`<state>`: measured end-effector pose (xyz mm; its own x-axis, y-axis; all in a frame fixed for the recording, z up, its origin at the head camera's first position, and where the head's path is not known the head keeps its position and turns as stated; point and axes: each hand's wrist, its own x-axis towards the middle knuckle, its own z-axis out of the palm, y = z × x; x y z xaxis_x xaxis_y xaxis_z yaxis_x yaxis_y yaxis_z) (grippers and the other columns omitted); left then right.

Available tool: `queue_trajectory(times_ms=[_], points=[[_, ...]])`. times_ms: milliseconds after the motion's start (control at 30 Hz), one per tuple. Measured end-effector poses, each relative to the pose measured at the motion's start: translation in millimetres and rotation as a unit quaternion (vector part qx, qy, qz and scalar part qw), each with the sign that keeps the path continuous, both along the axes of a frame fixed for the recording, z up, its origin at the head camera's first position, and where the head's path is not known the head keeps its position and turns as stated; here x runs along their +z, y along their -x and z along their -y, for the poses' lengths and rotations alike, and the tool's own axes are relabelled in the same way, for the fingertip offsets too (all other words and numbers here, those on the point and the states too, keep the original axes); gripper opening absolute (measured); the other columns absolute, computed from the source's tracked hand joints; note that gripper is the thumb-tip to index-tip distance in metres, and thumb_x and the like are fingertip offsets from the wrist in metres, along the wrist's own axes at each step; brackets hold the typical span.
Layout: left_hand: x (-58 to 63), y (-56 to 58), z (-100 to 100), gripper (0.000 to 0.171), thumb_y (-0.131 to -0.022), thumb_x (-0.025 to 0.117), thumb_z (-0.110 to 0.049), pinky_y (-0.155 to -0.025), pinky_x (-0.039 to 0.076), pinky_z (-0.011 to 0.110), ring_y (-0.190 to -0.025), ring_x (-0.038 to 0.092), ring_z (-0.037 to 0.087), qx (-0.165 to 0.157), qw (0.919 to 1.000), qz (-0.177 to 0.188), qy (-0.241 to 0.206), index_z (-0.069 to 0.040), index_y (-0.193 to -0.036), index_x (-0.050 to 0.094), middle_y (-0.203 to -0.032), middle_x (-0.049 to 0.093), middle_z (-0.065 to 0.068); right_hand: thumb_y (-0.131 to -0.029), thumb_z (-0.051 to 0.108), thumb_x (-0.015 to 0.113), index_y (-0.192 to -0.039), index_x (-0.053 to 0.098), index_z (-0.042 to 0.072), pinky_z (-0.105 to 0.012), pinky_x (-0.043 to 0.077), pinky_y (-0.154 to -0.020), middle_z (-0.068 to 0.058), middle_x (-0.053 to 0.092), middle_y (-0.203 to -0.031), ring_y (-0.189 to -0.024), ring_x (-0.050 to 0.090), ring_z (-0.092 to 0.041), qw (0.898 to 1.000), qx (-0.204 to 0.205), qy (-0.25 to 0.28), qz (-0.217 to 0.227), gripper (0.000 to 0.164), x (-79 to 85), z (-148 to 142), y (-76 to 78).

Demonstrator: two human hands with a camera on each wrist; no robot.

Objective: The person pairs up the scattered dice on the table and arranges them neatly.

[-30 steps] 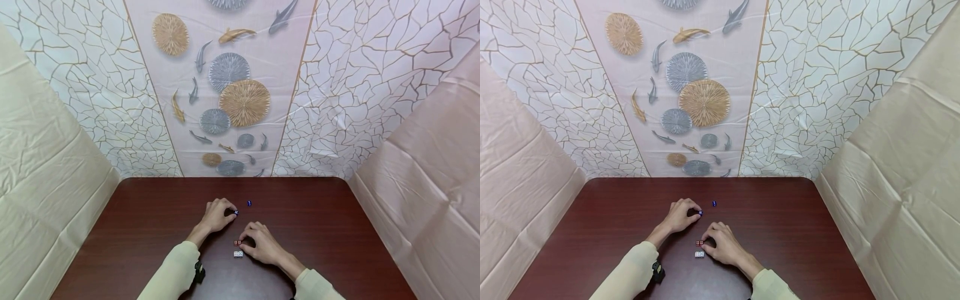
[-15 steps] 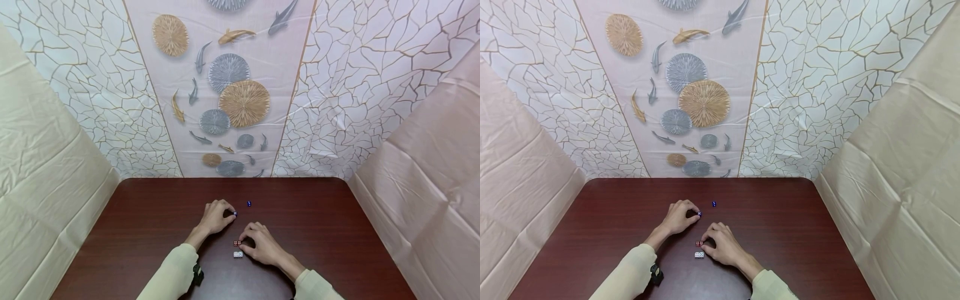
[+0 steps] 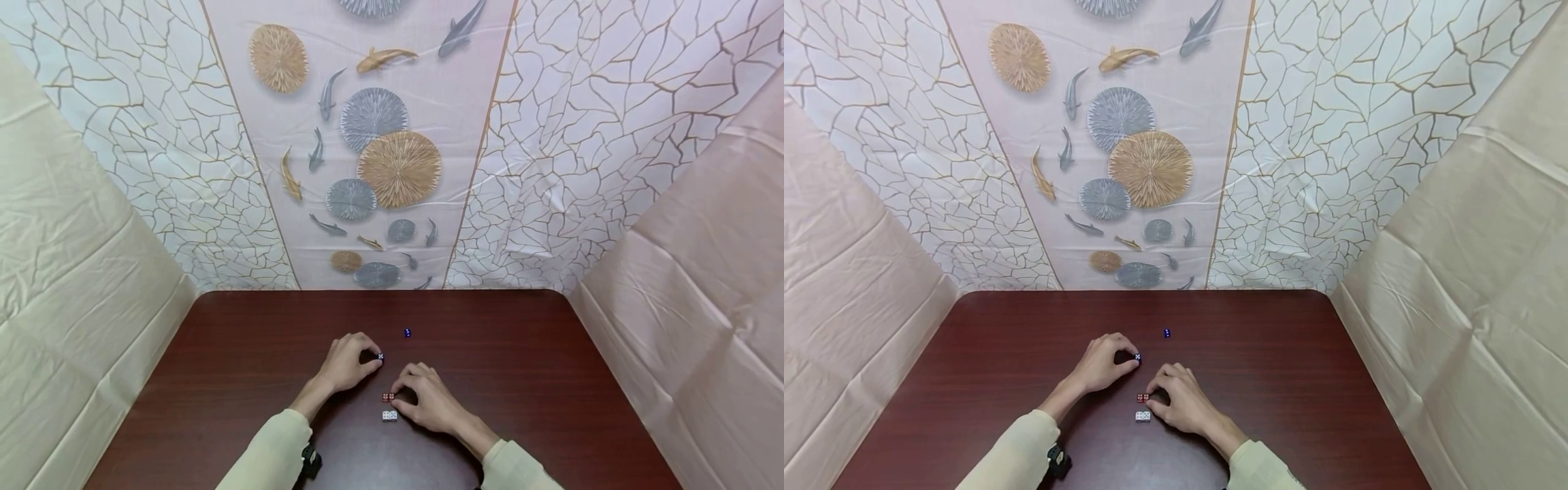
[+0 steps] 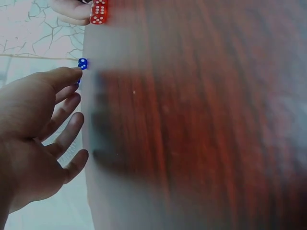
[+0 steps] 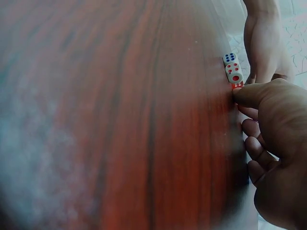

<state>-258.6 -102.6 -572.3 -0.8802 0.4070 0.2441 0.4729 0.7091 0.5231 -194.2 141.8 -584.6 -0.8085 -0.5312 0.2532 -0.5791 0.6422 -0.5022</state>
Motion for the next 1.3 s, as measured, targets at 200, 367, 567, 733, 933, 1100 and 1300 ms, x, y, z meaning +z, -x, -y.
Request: queue_trajectory(times_ms=[200,367,567,733,933,1100,1300], points=[[0.1,-11.0,2,0.009,-0.098,0.088,-0.023,-0.097,0.059,0.053,-0.109,0.077,0.026,-0.017,0.9995,-0.020,0.016,-0.019,-0.106,0.087,-0.113,0.082,0.000,-0.097,0.022,0.089,-0.108,0.084,0.021,-0.039,0.047,-0.099,0.007,0.070,-0.109,-0.106,0.057,-0.008,1.000,0.001,0.001,0.003,0.012,0.4,0,-0.1],[0.0,-19.8,2,0.008,-0.098,0.089,-0.023,-0.096,0.059,0.051,-0.107,0.077,0.025,-0.032,0.9991,-0.019,0.019,-0.019,-0.105,0.088,-0.113,0.082,-0.001,-0.097,0.022,0.089,-0.108,0.084,0.021,-0.040,0.048,-0.100,0.006,0.070,-0.110,-0.106,0.057,-0.008,1.000,0.002,-0.002,-0.002,0.012,0.6,0,0.0],[-1.1,-26.7,1,0.010,-0.097,0.089,-0.024,-0.097,0.056,0.057,-0.108,0.076,0.026,-0.032,0.9988,-0.021,0.028,-0.019,-0.106,0.088,-0.114,0.083,0.000,-0.097,0.022,0.089,-0.109,0.084,0.021,-0.041,0.048,-0.102,0.006,0.071,-0.110,-0.106,0.057,-0.008,1.000,0.002,-0.005,-0.001,0.013,1.0,0,-0.2],[-3.8,-28.4,-1,0.011,-0.096,0.090,-0.026,-0.100,0.053,0.060,-0.111,0.075,0.028,-0.028,0.9989,-0.020,0.033,-0.020,-0.105,0.088,-0.115,0.083,-0.001,-0.097,0.022,0.089,-0.110,0.084,0.020,-0.041,0.048,-0.102,0.006,0.071,-0.110,-0.106,0.057,-0.008,1.000,0.003,-0.003,-0.003,0.014,1.0,0,-0.3],[-5.2,-29.2,-2,0.011,-0.094,0.091,-0.025,-0.100,0.053,0.060,-0.111,0.074,0.028,-0.024,0.9988,-0.027,0.033,-0.019,-0.104,0.088,-0.113,0.083,-0.001,-0.097,0.022,0.089,-0.109,0.084,0.020,-0.042,0.048,-0.102,0.006,0.071,-0.110,-0.106,0.058,-0.008,1.000,0.003,-0.003,-0.007,0.013,1.2,0,0.1],[-6.7,-29.0,-2,0.011,-0.095,0.091,-0.026,-0.101,0.052,0.060,-0.112,0.074,0.028,-0.022,0.9989,-0.021,0.035,-0.020,-0.105,0.089,-0.114,0.083,-0.001,-0.097,0.022,0.089,-0.109,0.084,0.021,-0.041,0.048,-0.102,0.006,0.071,-0.110,-0.106,0.058,-0.008,1.000,0.001,-0.004,-0.007,0.013,1.3,0,-0.1],[-7.1,-29.0,-3,0.012,-0.094,0.092,-0.026,-0.101,0.052,0.059,-0.111,0.074,0.027,-0.021,0.9989,-0.022,0.037,-0.021,-0.105,0.089,-0.113,0.082,-0.002,-0.097,0.022,0.089,-0.108,0.084,0.020,-0.041,0.048,-0.101,0.006,0.071,-0.110,-0.107,0.058,-0.009,1.000,0.003,-0.002,-0.010,0.013,0.4,0,-0.2]])
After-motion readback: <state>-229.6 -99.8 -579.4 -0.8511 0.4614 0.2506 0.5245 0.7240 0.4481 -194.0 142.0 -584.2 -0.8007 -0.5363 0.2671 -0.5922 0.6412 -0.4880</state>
